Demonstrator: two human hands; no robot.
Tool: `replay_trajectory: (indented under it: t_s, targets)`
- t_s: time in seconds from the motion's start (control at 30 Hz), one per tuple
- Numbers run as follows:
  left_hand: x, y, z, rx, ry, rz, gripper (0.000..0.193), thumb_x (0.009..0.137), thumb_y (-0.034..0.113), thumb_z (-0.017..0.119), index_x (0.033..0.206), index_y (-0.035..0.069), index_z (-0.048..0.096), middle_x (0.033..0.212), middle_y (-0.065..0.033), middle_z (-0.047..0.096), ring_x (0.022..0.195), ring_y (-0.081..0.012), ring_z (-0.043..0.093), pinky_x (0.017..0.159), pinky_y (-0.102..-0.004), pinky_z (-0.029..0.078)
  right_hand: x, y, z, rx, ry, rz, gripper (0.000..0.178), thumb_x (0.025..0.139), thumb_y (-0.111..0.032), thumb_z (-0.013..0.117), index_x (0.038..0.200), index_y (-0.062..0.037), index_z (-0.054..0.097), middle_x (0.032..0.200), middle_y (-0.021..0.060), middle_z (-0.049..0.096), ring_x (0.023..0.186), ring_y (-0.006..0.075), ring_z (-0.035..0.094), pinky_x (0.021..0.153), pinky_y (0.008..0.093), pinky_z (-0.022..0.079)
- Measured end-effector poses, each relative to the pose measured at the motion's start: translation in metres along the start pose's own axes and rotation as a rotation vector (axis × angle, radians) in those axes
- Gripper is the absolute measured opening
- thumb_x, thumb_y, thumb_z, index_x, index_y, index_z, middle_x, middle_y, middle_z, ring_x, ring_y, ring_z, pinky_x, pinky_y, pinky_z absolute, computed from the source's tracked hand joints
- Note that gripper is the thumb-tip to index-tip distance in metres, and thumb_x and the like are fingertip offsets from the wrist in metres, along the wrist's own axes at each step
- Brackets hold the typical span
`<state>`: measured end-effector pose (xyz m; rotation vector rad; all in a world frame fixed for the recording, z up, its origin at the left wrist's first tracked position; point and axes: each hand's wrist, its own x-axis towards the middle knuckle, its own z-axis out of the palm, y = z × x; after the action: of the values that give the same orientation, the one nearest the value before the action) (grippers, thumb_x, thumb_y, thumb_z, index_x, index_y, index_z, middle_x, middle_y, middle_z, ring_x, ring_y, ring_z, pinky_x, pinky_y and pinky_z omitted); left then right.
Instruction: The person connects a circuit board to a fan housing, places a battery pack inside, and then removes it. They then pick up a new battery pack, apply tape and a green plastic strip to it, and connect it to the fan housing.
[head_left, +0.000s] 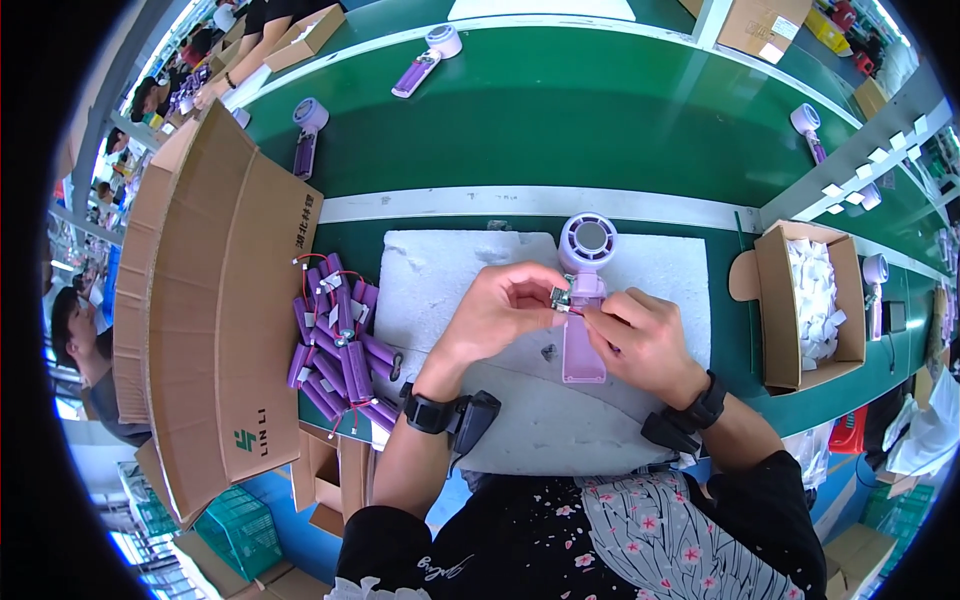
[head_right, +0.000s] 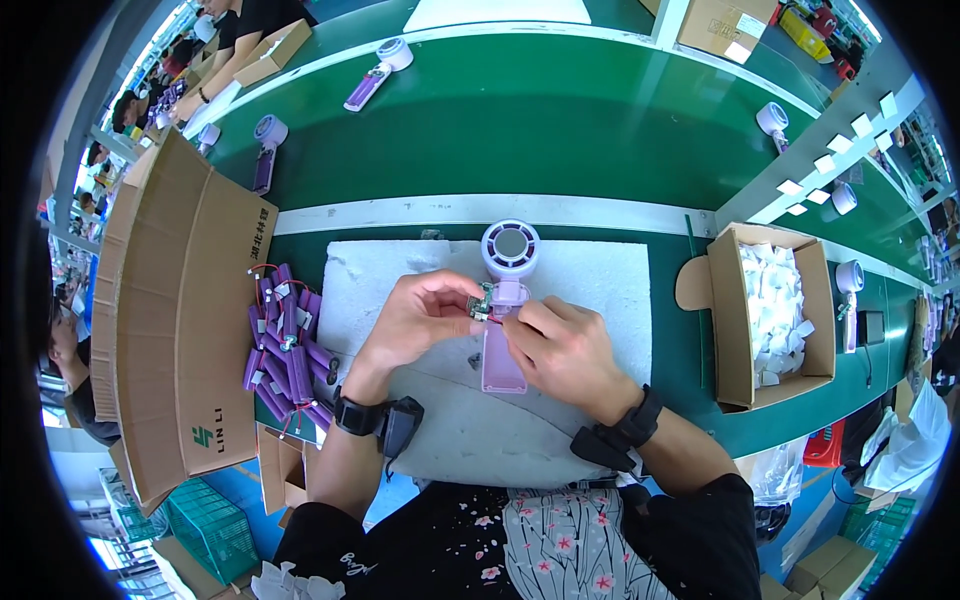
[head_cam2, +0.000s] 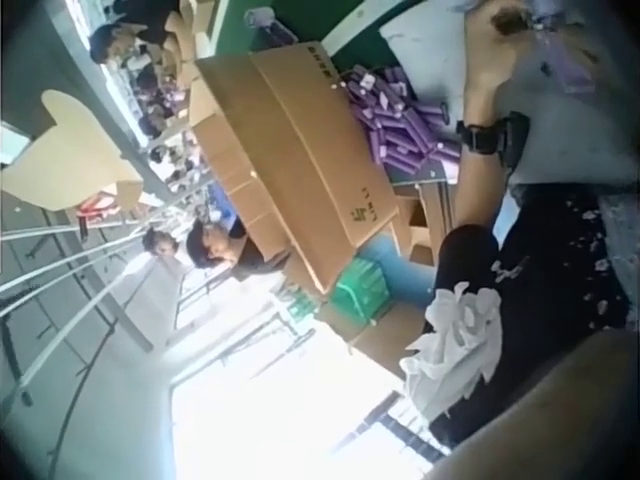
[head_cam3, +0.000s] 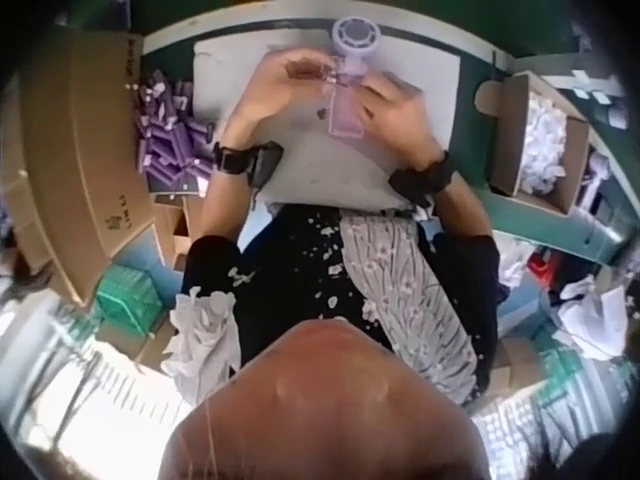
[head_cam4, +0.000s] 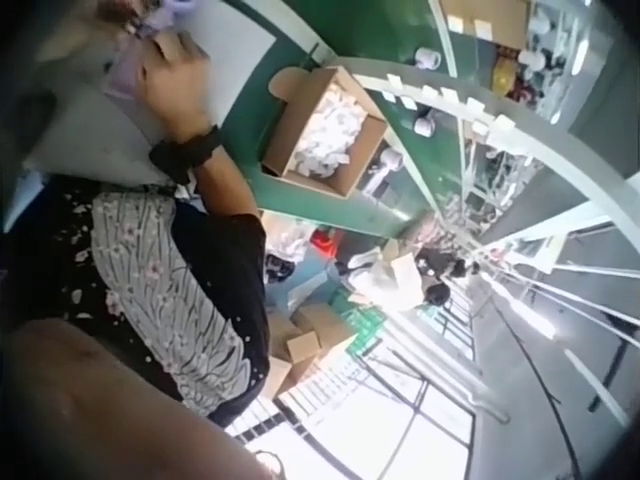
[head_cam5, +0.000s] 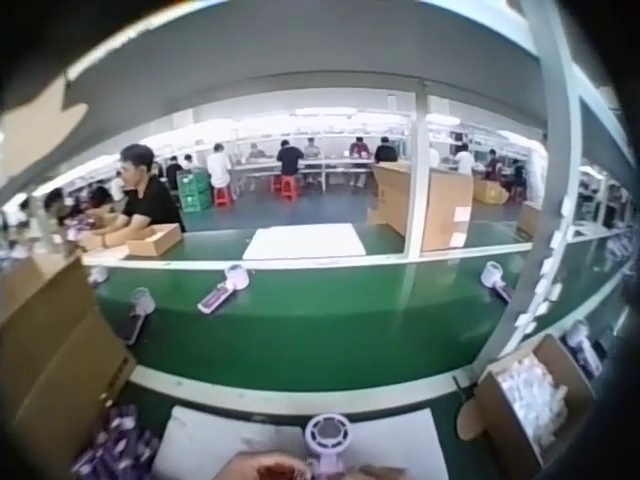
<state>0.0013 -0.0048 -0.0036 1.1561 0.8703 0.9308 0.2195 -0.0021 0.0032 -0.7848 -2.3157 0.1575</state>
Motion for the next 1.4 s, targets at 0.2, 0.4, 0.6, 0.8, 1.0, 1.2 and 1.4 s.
replay_trajectory:
  t_s: [0.2, 0.4, 0.6, 0.8, 1.0, 1.2, 1.4]
  targets:
    - [0.002, 0.0, -0.001, -0.006, 0.038, -0.029, 0.037, 0.077, -0.011, 0.07, 0.112, -0.001, 0.063, 0.1, -0.0077, 0.067, 0.091, -0.0138, 0.064, 0.085, -0.0284, 0.054, 0.002, 0.001, 0.002, -0.009, 0.029, -0.029, 0.017, 0.069, -0.005, 0.074, 0.085, -0.0059, 0.07, 0.073, 0.0009, 0.052, 0.056, 0.016, 0.053, 0.046, 0.0297, 0.044]
    - [0.0, -0.001, 0.001, -0.005, 0.036, -0.016, 0.032, 0.078, -0.012, 0.069, 0.108, -0.002, 0.065, 0.1, -0.0077, 0.067, 0.091, -0.0133, 0.064, 0.084, -0.0273, 0.054, 0.001, -0.001, 0.001, 0.037, 0.012, -0.001, 0.013, 0.07, -0.005, 0.072, 0.083, -0.0058, 0.068, 0.074, 0.0012, 0.052, 0.058, 0.0166, 0.054, 0.047, 0.0304, 0.046]
    - [0.0, -0.008, 0.0, 0.016, -0.025, 0.011, 0.027, 0.078, -0.011, 0.067, 0.103, -0.001, 0.066, 0.094, -0.0036, 0.066, 0.086, -0.0091, 0.061, 0.077, -0.0235, 0.052, -0.002, 0.001, 0.0, 0.076, 0.005, 0.043, 0.011, 0.071, -0.005, 0.071, 0.081, -0.0059, 0.067, 0.074, 0.0017, 0.053, 0.058, 0.0172, 0.055, 0.048, 0.0311, 0.047]
    - [0.0, -0.01, 0.001, 0.003, -0.025, 0.029, 0.027, 0.076, -0.013, 0.07, 0.099, 0.0, 0.066, 0.099, -0.0037, 0.064, 0.088, -0.0104, 0.061, 0.079, -0.0241, 0.052, -0.002, 0.0, 0.002, 0.077, 0.018, 0.051, 0.011, 0.07, -0.005, 0.071, 0.08, -0.0061, 0.067, 0.074, 0.002, 0.053, 0.058, 0.0174, 0.056, 0.048, 0.0314, 0.047]
    - [-0.001, -0.005, -0.001, -0.053, 0.002, 0.035, 0.027, 0.076, -0.013, 0.071, 0.1, 0.0, 0.066, 0.1, -0.0035, 0.063, 0.088, -0.0102, 0.06, 0.078, -0.0238, 0.052, 0.003, -0.003, 0.0, 0.049, 0.016, 0.049, 0.012, 0.07, -0.005, 0.071, 0.08, -0.0061, 0.066, 0.075, 0.0019, 0.052, 0.06, 0.0169, 0.056, 0.049, 0.0313, 0.047]
    - [0.0, -0.005, -0.001, 0.0, 0.039, 0.022, 0.033, 0.076, -0.012, 0.071, 0.107, -0.002, 0.066, 0.1, -0.0079, 0.066, 0.09, -0.0127, 0.063, 0.082, -0.0266, 0.054, 0.002, -0.001, 0.001, -0.001, -0.01, -0.007, 0.016, 0.069, -0.003, 0.073, 0.084, -0.0047, 0.068, 0.073, 0.0024, 0.051, 0.057, 0.0167, 0.055, 0.047, 0.0299, 0.045]
    - [-0.002, 0.0, 0.003, 0.012, 0.057, -0.015, 0.037, 0.076, -0.012, 0.071, 0.111, -0.004, 0.065, 0.101, -0.0107, 0.068, 0.091, -0.0147, 0.065, 0.085, -0.0291, 0.055, 0.0, -0.002, 0.0, -0.019, -0.005, -0.011, 0.012, 0.071, -0.007, 0.07, 0.082, -0.0063, 0.065, 0.076, 0.0013, 0.049, 0.06, 0.0158, 0.054, 0.049, 0.0309, 0.046]
